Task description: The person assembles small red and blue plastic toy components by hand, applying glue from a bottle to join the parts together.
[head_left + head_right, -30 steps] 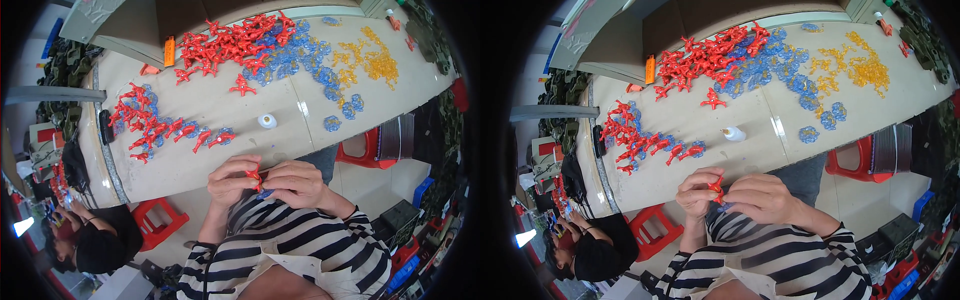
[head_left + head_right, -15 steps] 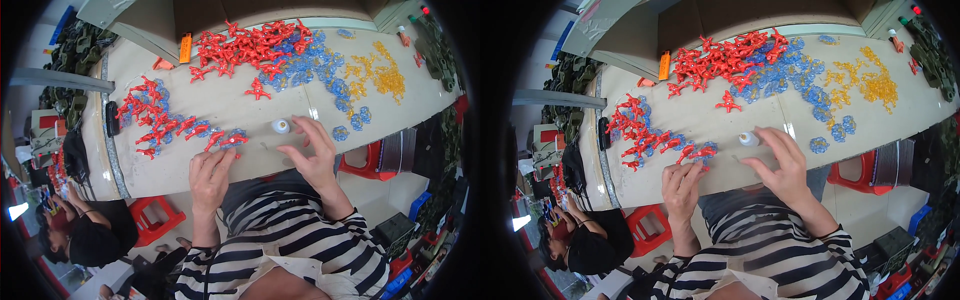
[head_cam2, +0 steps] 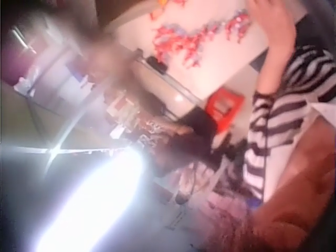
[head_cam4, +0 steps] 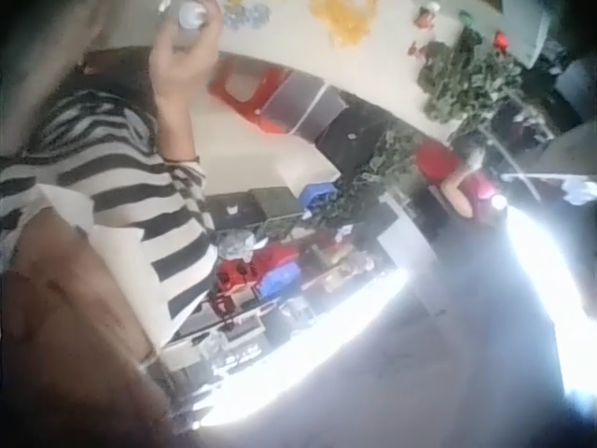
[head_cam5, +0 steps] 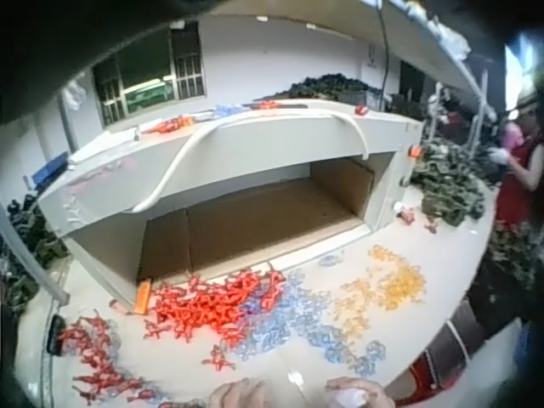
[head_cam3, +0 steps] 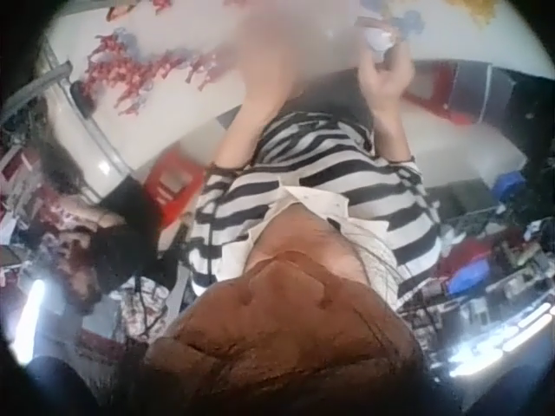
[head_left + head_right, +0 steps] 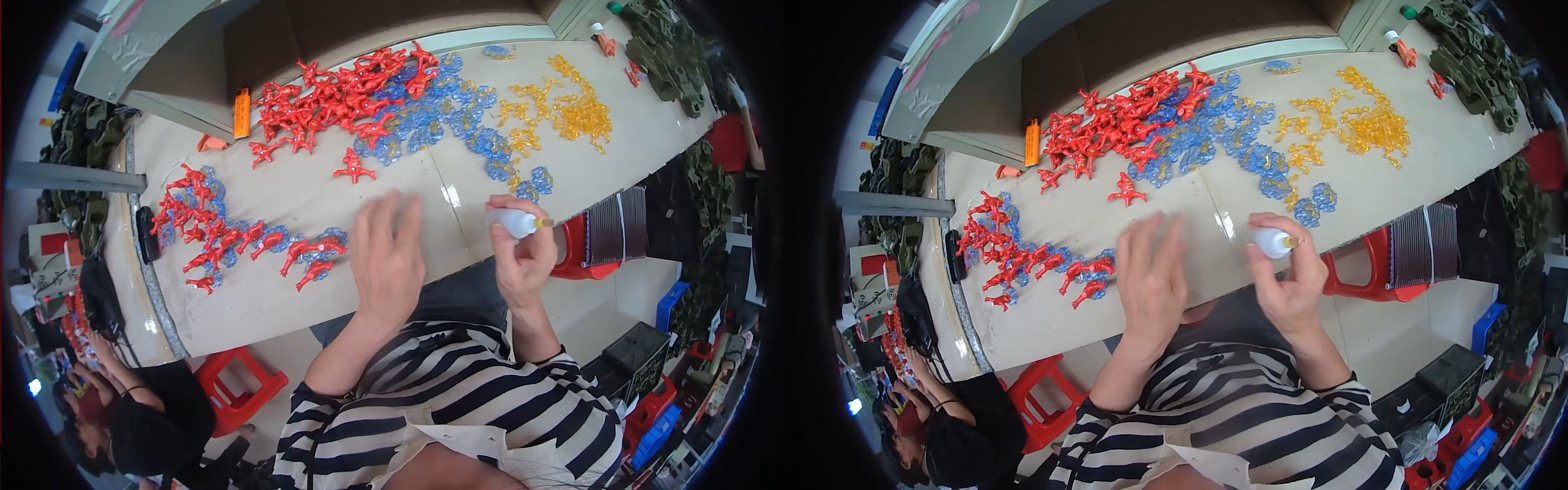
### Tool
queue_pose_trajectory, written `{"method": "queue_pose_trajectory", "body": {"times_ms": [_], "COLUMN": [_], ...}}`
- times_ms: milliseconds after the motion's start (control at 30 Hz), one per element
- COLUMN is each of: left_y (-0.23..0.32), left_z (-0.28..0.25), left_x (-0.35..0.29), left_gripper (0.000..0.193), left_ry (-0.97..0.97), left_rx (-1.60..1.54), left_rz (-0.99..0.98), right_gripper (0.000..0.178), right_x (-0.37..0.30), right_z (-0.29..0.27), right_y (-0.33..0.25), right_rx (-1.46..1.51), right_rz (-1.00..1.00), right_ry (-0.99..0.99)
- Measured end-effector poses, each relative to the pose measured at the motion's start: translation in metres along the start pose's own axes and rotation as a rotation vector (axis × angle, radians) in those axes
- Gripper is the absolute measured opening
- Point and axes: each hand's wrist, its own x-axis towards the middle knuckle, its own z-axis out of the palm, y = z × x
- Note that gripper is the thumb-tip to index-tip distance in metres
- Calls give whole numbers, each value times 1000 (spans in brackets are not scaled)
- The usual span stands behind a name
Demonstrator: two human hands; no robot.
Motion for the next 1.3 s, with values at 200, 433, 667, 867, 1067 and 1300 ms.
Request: {"method": "queue_pose_trajectory", "body": {"times_ms": [200,433,667,867,1067,1300], "left_y": [-19,-5,-9,-18,-59,-93], "left_z": [23,16,12,1,-28,-61], "left_x": [27,-4,-18,-22,-12,-19], "left_gripper": [36,30,30,37,33,29], "left_ry": [114,13,12,65,-71,-8], "left_rx": [638,-86,-151,-507,-226,-105], "left_rz": [-210,-124,-204,-432,-179,-367], "right_gripper": [26,32,29,27,27,28], "right_x": [-3,-5,-13,-15,-15,-16], "right_z": [-26,-19,-4,-5,0,5], "right_y": [1,1,-5,-6,-8,-5], "right_rx": [-135,-126,-48,-12,-68,-97], "right_rz": [49,-53,158,179,170,181], "right_ry": [-12,-112,-175,-197,-234,-262]}}
